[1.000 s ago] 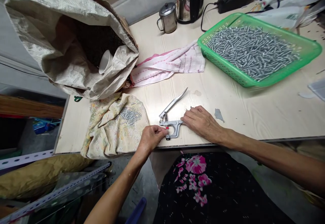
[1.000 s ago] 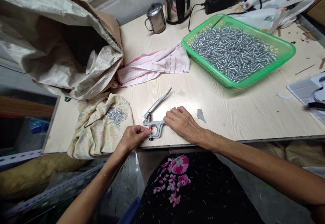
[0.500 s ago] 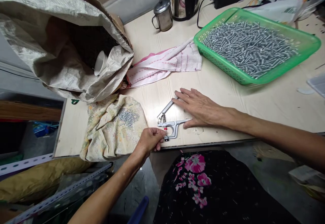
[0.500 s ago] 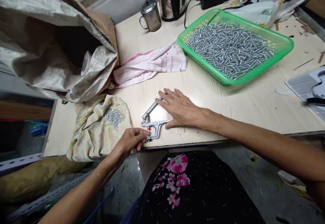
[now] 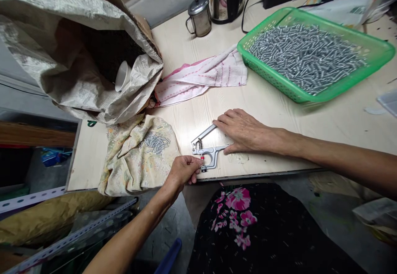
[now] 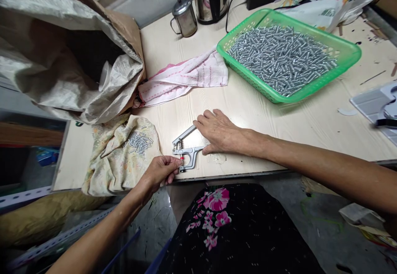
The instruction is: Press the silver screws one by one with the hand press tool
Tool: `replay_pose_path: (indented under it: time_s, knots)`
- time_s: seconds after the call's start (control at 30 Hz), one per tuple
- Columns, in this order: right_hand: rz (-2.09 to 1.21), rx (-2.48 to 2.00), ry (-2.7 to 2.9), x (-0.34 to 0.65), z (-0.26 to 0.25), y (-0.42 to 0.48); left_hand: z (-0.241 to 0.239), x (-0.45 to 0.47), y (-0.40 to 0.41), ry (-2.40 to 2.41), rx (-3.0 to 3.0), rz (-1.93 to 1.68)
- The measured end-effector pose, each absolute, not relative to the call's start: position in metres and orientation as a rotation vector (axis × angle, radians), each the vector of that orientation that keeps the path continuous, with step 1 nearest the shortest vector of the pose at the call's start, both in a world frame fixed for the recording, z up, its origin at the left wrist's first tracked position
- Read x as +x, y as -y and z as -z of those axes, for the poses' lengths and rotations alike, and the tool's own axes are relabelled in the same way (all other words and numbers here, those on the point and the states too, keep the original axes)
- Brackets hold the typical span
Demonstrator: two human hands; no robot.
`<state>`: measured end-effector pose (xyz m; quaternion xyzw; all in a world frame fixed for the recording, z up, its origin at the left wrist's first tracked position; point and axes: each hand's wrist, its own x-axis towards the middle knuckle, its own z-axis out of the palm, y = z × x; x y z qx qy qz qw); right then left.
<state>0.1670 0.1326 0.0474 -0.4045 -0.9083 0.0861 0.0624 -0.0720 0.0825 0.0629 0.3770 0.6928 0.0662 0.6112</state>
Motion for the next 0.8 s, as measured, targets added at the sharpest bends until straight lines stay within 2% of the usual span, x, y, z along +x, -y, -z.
replay_pose_path:
  time_s: [0.2, 0.37, 0.5, 0.63, 0.8]
  knots:
    - [-0.223, -1.255, 2.779, 0.165, -0.058, -0.123, -0.065, -0.075, -0.079, -1.632, 0.989, -0.082]
    - [-0.204, -1.267, 2.743, 0.162, -0.052, -0.118, -0.071, -0.066, -0.066, -1.73, 1.892, -0.261]
    - [-0.193, -1.273, 2.723, 0.162, -0.049, -0.118, -0.062, -0.045, -0.08, -1.41, 2.442, -0.395]
    - [-0.274, -1.283, 2.725, 0.175, -0.053, -0.118, -0.053, -0.034, -0.106, -1.122, 2.562, -0.219]
    - [-0.368, -1.363, 2.697, 0.193, -0.056, -0.113, -0.056, -0.024, -0.115, -1.079, 2.579, -0.106]
